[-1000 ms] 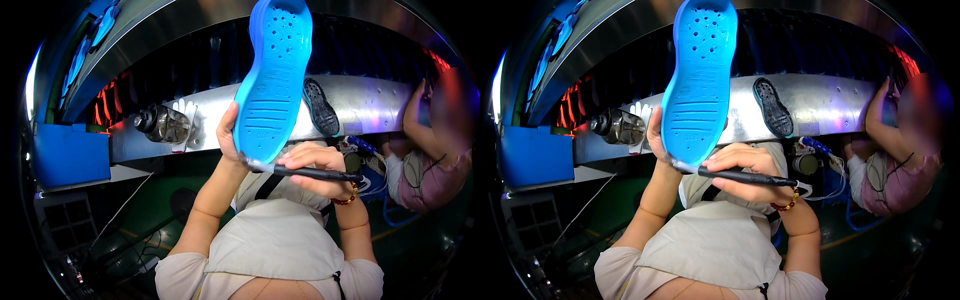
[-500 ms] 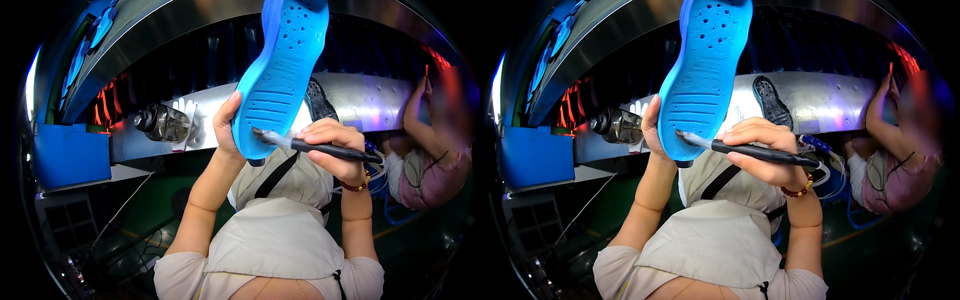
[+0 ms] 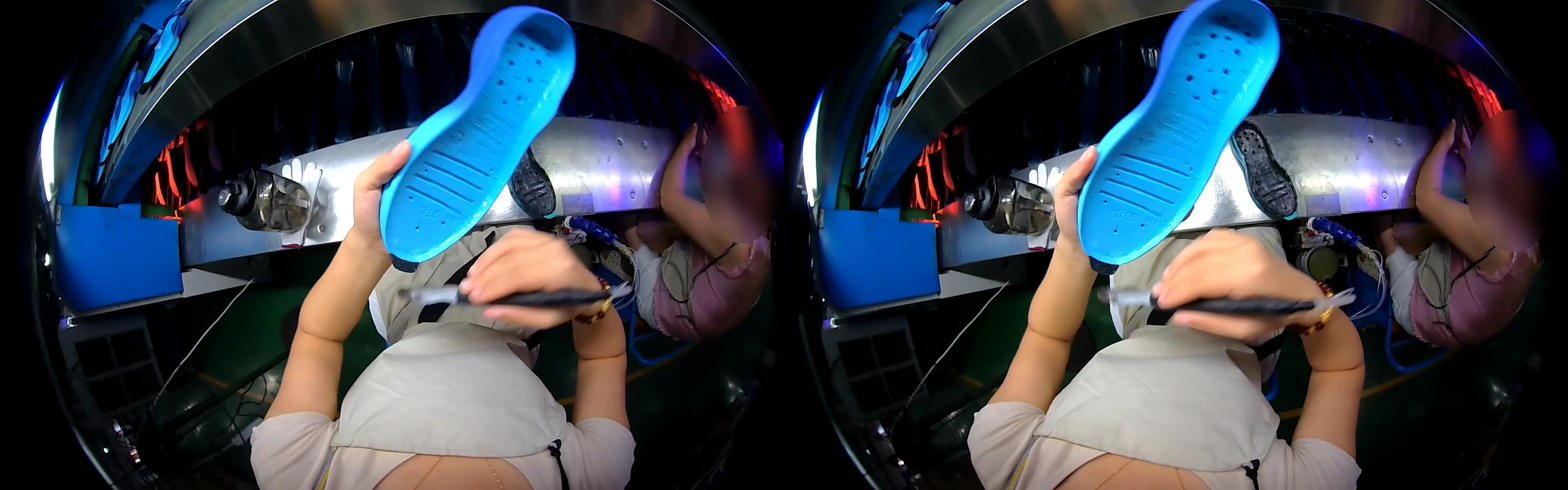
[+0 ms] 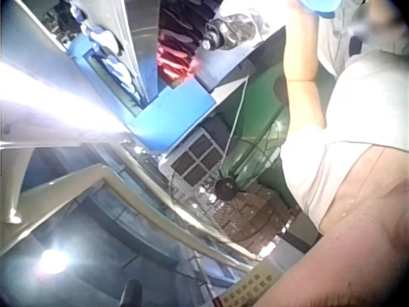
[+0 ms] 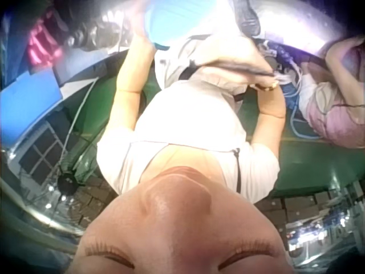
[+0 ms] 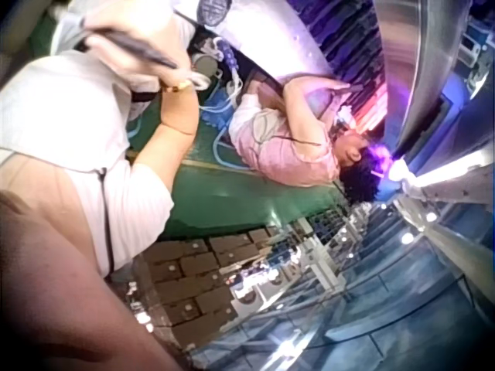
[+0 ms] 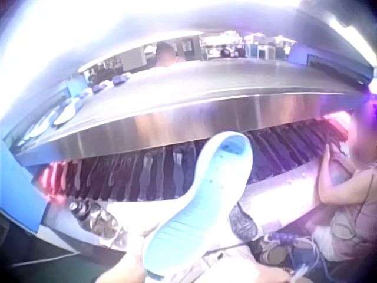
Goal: The person holds blue shoe soles and uses a small brush to apply a substance to the inner heel area before placing each sole on a conveyor belt.
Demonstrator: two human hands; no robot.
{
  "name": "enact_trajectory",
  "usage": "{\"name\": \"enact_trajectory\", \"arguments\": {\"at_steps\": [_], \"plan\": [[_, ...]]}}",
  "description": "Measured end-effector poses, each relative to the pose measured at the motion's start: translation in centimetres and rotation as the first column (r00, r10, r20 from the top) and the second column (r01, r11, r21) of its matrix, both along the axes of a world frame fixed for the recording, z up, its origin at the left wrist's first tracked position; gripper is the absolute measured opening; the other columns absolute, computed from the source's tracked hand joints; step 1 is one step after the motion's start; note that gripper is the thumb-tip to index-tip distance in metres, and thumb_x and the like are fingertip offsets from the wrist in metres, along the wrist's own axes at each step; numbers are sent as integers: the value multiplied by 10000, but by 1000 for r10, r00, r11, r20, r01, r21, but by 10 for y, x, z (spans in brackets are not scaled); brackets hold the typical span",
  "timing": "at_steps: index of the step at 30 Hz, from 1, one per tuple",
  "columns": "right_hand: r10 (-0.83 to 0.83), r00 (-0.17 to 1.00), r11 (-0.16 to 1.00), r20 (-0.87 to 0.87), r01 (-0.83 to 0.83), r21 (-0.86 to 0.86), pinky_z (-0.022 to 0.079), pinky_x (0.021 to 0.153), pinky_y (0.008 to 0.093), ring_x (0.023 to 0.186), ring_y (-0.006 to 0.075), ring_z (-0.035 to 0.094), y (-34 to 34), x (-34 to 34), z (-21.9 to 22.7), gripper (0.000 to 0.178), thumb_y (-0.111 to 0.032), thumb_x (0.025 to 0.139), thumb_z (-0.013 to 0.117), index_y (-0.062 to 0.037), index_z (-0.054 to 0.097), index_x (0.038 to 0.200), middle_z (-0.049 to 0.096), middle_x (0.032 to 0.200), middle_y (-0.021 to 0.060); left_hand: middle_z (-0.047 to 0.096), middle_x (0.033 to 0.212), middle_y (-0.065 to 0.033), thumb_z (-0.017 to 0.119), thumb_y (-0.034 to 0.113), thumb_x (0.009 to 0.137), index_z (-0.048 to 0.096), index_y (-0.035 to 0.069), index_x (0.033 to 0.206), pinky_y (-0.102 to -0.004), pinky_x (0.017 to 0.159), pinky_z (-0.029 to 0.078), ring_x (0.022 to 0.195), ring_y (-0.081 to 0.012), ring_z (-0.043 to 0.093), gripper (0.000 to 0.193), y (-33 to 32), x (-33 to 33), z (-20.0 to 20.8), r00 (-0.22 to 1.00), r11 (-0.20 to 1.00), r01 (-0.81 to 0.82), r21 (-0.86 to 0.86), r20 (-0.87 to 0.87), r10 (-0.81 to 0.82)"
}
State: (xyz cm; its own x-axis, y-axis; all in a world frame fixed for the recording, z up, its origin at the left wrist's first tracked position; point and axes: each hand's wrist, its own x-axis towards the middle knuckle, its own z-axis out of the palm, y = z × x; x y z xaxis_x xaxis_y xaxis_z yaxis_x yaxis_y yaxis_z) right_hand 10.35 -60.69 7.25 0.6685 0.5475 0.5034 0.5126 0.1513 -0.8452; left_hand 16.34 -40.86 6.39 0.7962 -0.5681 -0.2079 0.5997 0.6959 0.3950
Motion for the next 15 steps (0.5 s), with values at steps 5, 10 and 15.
{"name": "enact_trajectory", "arguments": {"at_steps": [5,10,15], "plan": [[23,999,991,-40,-28,-129,455,624,273,790,195,633,-9,6,-4,188,-38,677,691,-52,642,858,653,922,92,535,1090,-221,459,304,849,368,-40,1246,-380,788,503,921,-286,595,534,2,1,1,954,938,298,178,-70,-290],[103,993,982,-54,-110,-151,487,723,298,824,218,641,-25,11,8,201,-32,681,684,-51,645,877,654,915,91,539,1057,-201,514,347,821,391,-36,1241,-312,733,493,878,-230,581,582,1,-5,21,904,818,420,393,-103,-415],[170,985,905,22,-148,-400,472,740,287,836,184,625,-27,6,-4,177,-91,748,567,-110,645,906,650,941,40,542,1054,-195,523,379,814,431,-33,1216,-301,737,483,904,-228,568,582,-2,-5,22,829,588,493,641,-141,-541]]}}
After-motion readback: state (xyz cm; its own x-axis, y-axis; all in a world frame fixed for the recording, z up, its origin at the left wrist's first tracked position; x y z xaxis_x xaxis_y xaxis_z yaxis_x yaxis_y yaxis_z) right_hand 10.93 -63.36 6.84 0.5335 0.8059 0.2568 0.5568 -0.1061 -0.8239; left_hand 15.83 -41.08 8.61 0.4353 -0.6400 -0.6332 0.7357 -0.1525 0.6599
